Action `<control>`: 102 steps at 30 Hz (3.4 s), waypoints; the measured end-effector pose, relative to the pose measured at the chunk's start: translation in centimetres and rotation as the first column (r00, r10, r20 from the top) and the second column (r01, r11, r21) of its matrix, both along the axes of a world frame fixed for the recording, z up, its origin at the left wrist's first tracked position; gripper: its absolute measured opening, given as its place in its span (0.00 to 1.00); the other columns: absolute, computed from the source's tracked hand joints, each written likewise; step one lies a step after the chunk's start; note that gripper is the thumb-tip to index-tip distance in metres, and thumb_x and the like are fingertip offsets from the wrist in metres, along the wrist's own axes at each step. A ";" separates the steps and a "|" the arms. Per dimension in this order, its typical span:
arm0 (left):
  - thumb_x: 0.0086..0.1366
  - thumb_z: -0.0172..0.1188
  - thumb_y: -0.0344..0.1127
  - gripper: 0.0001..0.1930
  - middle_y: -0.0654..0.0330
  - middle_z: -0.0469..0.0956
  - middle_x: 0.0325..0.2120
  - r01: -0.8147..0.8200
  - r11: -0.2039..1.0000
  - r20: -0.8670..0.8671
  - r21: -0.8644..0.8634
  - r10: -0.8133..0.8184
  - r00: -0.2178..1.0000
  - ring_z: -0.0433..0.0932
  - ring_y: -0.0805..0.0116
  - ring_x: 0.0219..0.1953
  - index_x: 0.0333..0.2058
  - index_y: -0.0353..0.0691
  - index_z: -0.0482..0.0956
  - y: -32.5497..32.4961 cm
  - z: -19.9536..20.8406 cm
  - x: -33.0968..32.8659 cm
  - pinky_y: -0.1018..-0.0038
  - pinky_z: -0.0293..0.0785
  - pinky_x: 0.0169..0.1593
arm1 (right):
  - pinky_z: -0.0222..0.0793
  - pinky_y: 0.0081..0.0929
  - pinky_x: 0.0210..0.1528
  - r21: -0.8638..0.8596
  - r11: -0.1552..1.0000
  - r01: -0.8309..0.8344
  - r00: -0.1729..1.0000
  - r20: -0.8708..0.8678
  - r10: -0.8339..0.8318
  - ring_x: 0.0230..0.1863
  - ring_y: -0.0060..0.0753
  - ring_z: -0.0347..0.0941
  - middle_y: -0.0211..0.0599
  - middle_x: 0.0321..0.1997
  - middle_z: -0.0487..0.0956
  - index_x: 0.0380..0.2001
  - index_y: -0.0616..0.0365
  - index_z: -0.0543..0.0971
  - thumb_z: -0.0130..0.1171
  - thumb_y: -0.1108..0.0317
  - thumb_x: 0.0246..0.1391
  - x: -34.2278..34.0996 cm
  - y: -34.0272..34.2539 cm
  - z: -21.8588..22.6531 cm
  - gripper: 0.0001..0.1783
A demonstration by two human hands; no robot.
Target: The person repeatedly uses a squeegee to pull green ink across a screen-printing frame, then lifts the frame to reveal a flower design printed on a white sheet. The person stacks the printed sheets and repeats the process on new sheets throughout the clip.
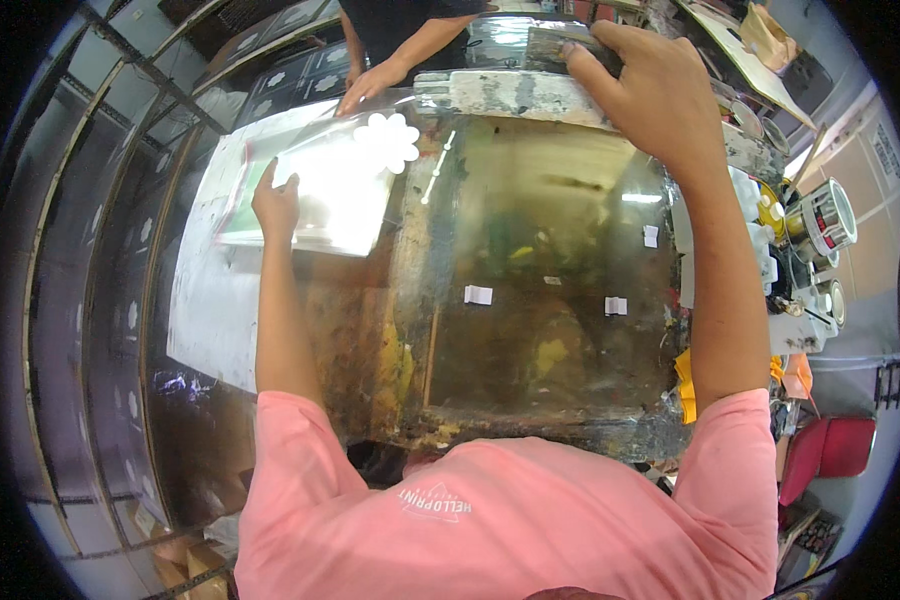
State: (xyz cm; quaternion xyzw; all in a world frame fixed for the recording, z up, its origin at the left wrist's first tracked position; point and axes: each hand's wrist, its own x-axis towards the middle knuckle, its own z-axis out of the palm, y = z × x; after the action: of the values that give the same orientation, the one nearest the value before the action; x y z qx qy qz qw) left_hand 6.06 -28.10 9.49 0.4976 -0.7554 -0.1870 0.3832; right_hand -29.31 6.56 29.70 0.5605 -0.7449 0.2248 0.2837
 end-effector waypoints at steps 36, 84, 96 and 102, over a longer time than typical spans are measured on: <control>0.62 0.50 0.84 0.56 0.40 0.62 0.74 0.772 0.634 0.507 0.043 -0.680 0.530 0.56 0.36 0.77 0.70 0.38 0.71 31.8 -7.1 -18.5 0.34 0.36 0.78 | 0.69 0.50 0.49 -0.031 0.999 -0.040 0.999 0.000 0.040 0.37 0.56 0.82 0.54 0.29 0.84 0.26 0.63 0.83 0.55 0.44 0.61 0.1 0.0 -0.1 0.29; 0.47 0.88 0.45 0.50 0.48 0.85 0.51 0.562 0.698 -0.426 0.444 -0.387 0.818 0.85 0.55 0.51 0.64 0.28 0.75 26.8 2.5 -8.4 0.63 0.83 0.53 | 0.69 0.49 0.46 0.302 0.935 -0.187 0.970 0.206 0.127 0.45 0.52 0.78 0.46 0.40 0.84 0.58 0.58 0.80 0.64 0.47 0.63 4.6 7.5 -11.2 0.29; 0.35 0.84 0.67 0.52 0.57 0.74 0.46 0.380 0.922 0.288 0.076 -0.385 0.877 0.70 0.55 0.53 0.57 0.40 0.83 28.3 -8.5 -6.1 0.55 0.58 0.62 | 0.79 0.43 0.43 0.410 0.885 -0.222 0.934 0.350 0.072 0.43 0.45 0.80 0.36 0.44 0.84 0.48 0.52 0.85 0.70 0.51 0.57 7.2 10.5 -23.2 0.21; 0.37 0.82 0.70 0.58 0.58 0.73 0.44 0.422 0.905 0.279 0.057 -0.420 0.864 0.70 0.56 0.52 0.64 0.40 0.79 28.0 -8.5 -6.0 0.56 0.57 0.60 | 0.80 0.45 0.42 0.300 0.934 -0.195 0.961 0.247 0.121 0.43 0.45 0.80 0.37 0.41 0.82 0.44 0.49 0.84 0.65 0.44 0.61 -0.4 2.3 -25.6 0.21</control>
State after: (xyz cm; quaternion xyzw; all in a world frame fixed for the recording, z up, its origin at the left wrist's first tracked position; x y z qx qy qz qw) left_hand 0.07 -0.13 0.98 0.3415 -0.8933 -0.1901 0.2218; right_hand -29.73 8.85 4.14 0.6286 -0.7508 0.1845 0.0838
